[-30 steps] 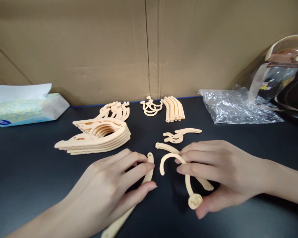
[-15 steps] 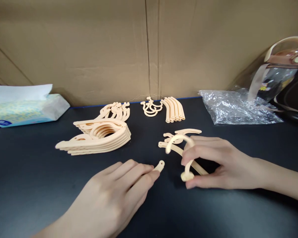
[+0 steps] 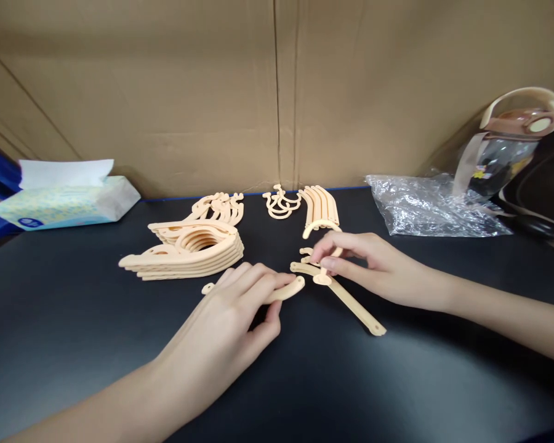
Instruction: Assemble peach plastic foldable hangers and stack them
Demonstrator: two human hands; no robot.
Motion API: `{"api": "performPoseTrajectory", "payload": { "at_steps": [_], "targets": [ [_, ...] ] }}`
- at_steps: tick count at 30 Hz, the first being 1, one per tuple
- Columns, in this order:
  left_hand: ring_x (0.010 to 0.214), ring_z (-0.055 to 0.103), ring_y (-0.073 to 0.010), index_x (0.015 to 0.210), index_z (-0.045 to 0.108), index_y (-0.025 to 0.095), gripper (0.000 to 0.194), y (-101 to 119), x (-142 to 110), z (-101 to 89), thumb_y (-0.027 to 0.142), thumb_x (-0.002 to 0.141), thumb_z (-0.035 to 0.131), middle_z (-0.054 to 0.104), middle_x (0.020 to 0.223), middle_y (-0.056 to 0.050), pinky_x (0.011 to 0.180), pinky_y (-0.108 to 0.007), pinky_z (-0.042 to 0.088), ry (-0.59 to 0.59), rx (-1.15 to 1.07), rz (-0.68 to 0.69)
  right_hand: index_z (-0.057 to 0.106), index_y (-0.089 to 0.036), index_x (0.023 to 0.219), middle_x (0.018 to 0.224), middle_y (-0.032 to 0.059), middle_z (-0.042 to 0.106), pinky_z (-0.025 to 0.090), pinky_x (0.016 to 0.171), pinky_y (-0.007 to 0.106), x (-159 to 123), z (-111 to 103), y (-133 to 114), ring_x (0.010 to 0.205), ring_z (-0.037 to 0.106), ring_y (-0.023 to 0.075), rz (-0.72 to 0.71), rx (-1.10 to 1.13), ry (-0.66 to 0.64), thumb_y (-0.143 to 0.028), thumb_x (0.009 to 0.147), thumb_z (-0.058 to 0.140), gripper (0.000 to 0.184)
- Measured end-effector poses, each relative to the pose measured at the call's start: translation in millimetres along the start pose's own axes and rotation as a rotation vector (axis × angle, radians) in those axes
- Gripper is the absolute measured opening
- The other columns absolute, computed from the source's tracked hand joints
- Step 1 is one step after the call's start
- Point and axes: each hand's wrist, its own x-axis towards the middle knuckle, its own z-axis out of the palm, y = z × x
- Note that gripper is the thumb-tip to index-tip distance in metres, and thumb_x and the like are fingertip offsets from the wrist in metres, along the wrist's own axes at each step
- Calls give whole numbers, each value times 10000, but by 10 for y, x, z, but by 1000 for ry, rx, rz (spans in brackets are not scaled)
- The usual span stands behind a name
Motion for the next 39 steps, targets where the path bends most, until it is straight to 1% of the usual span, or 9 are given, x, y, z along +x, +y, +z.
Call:
{"api": "performPoseTrajectory", "payload": {
  "at_steps": [2,5,7,10,18,24,31,35,39],
  "targets": [
    [935,602,-167,1164,582,259,287,32,33,32,101,940,498,652,1040,22,810,-305,455,19,-21,-47,623,-227,1045,918,-5,657,521,719,266,46,55,25,810,631,130,6,85,43,-288,967,577,109],
    [936,598,-192,1127,579,259,240,101,89,78,143,944,476,644,1012,19,795,-331,455,29,-21,-129,596,-238,1080,818,-42,631,555,716,262,100,164,75,751,645,117,27,273,178,-261,901,676,197],
    [895,592,-207,1097,577,251,210,145,124,100,164,956,449,642,985,12,771,-356,444,34,-4,-175,598,-233,1035,817,-43,645,557,684,239,119,222,98,746,659,110,9,386,319,-236,853,732,226],
    [831,589,-217,1086,571,230,187,179,155,113,195,981,420,639,947,-4,747,-375,440,27,11,-210,613,-227,989,837,-37,668,549,611,203,120,253,102,735,668,101,-12,501,416,-240,796,795,265],
    [844,634,-208,1091,586,231,198,118,153,93,331,1014,434,598,923,-19,675,-301,475,-31,17,-239,653,-208,984,720,-45,660,567,659,239,63,251,82,673,652,104,38,497,441,-313,761,834,306],
    [714,616,-172,959,528,223,193,83,149,51,328,1033,383,599,924,-4,627,-292,449,-28,35,-174,632,-221,999,797,-26,678,543,723,292,39,254,44,737,668,133,-2,360,416,-337,807,793,276],
    [773,680,-185,1075,495,245,93,43,92,115,283,1036,419,700,930,14,639,-284,473,2,9,-87,621,-223,997,801,-29,636,518,682,285,39,255,55,710,622,121,-4,303,439,-339,865,726,205],
    [880,696,-193,1179,526,230,167,46,85,109,243,1037,439,716,1019,-14,746,-306,507,13,13,-36,638,-221,938,804,-27,628,520,684,274,39,250,73,725,617,119,-7,321,396,-323,853,740,168],
    [873,700,-206,1178,552,210,175,51,94,82,231,1032,458,728,1013,-28,746,-322,510,26,35,-32,667,-212,895,800,-17,632,533,676,269,43,234,75,716,614,117,14,363,382,-340,842,755,164]
  ]
}}
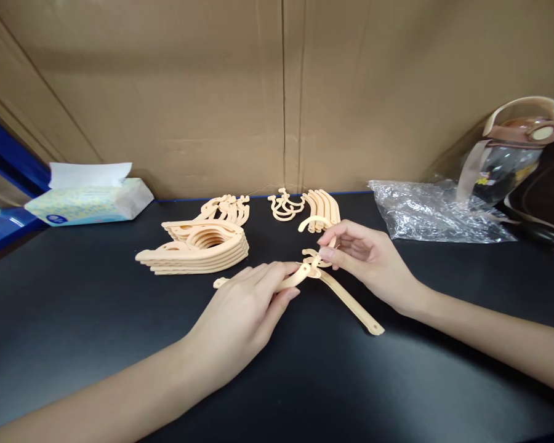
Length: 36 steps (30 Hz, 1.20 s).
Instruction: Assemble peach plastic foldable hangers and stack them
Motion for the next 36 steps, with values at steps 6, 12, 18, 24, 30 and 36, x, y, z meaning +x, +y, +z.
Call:
{"api": "performPoseTrajectory", "payload": {
  "at_steps": [6,12,18,24,30,36],
  "targets": [
    [800,677,-210,1112,550,220,121,-18,-12,6,231,1025,465,712,928,-7,676,-312,492,9,27,-41,698,-204,834,761,-16,652,551,637,254,52,-36,21,660,602,105,62,165,61,-354,761,831,213],
    [784,670,-190,1139,526,224,139,-24,-21,8,235,1039,429,699,921,0,677,-303,479,14,30,-2,724,-200,824,725,-20,664,534,624,250,71,-41,33,630,590,98,118,208,26,-326,747,843,188],
    [799,688,-203,1130,553,200,161,6,2,-10,227,1042,421,720,956,-22,686,-321,494,10,43,23,733,-205,822,748,-22,667,514,622,222,49,-57,21,655,592,88,133,228,6,-299,744,849,168],
    [850,695,-205,1179,573,210,220,-25,-7,6,256,1060,394,726,994,-34,720,-321,507,2,27,58,737,-212,848,785,-7,694,518,628,247,37,-70,34,675,609,108,139,197,-2,-317,751,839,175],
    [893,678,-206,1200,578,230,240,-50,-14,31,277,1068,383,718,1030,-39,767,-320,516,-32,8,105,758,-222,856,816,8,719,521,639,265,29,-76,29,716,636,129,123,138,-48,-360,773,819,172],
    [839,659,-207,1173,558,196,191,-31,2,8,230,1059,408,705,973,-31,710,-318,484,-46,29,133,785,-234,895,863,18,730,514,637,264,23,-95,50,754,650,139,109,62,-70,-368,794,802,169]
  ]
}}
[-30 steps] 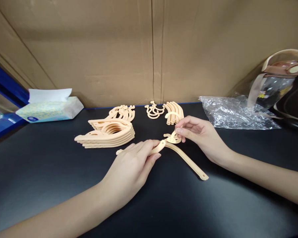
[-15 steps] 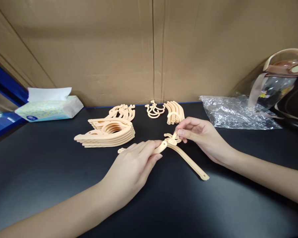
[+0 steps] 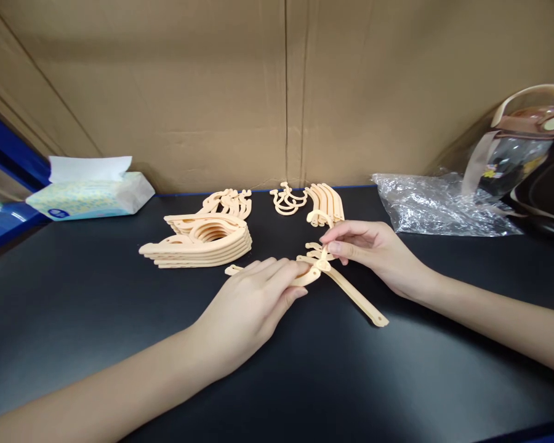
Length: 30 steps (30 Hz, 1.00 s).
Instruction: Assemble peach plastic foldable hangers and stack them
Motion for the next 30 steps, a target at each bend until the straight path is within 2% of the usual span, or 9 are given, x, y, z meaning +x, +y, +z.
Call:
{"api": "performPoseTrajectory", "payload": {
  "at_steps": [14,22,30],
  "targets": [
    [895,685,-220,1146,563,164,163,36,15,-16,209,1047,441,724,1041,-54,745,-320,492,11,38,8,803,-249,934,887,13,735,499,617,242,-39,14,-18,745,630,119,-44,-40,-6,-370,820,783,168],
    [840,692,-201,1152,566,159,149,54,21,-16,183,1024,492,723,985,-34,705,-293,487,42,51,-43,776,-248,927,874,-4,709,486,622,218,-31,25,7,796,648,121,-46,-7,-19,-352,851,759,130],
    [818,708,-198,1141,568,161,145,62,4,-31,193,1030,481,732,974,-24,686,-295,497,59,76,-22,756,-235,934,919,0,690,484,626,214,-39,23,5,786,616,110,-43,-22,-45,-339,872,739,122]
  ]
}}
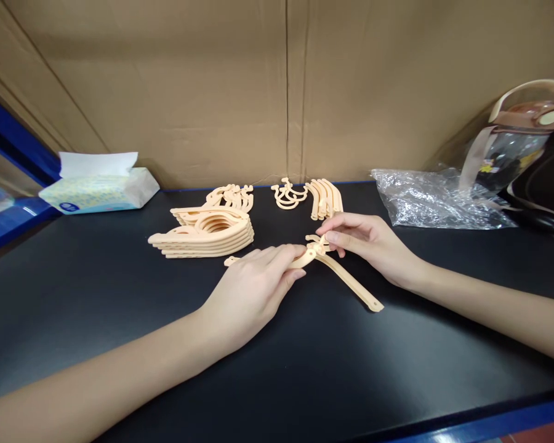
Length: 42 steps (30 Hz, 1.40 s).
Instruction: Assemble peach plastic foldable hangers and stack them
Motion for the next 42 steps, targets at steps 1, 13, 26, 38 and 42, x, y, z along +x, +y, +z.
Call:
{"api": "performPoseTrajectory", "payload": {
  "at_steps": [1,13,26,38,42],
  "targets": [
    [809,711,-197,1137,568,162,147,2,3,-5,196,1035,468,735,970,-23,677,-293,499,3,6,1,754,-233,936,932,3,693,484,628,217,0,-1,-2,794,616,113,3,-4,-4,-342,871,739,127],
    [772,737,-192,1146,557,162,189,-21,-1,19,230,1058,404,746,941,-22,636,-288,520,17,27,-33,729,-230,951,908,-6,685,472,637,215,43,-9,-11,804,617,108,74,-5,-29,-342,903,701,125],
    [797,715,-172,1192,528,215,206,-73,-43,86,286,1077,372,729,975,3,651,-266,491,24,-36,-45,722,-233,940,912,-6,690,483,633,213,31,-9,-8,791,630,105,53,-3,-44,-343,900,702,119],
    [747,662,-157,1187,550,212,218,-57,-31,36,265,1081,366,696,907,0,652,-261,487,-27,-78,68,712,-226,999,906,17,684,534,725,275,-3,9,-61,790,629,136,76,-50,-113,-407,916,668,204],
    [719,659,-171,1142,566,200,236,-58,-31,41,277,1085,350,700,887,-12,638,-282,482,3,-36,101,716,-218,934,928,26,688,525,712,278,6,-17,-86,827,646,155,37,-132,-129,-396,922,651,190]
  ]
}}
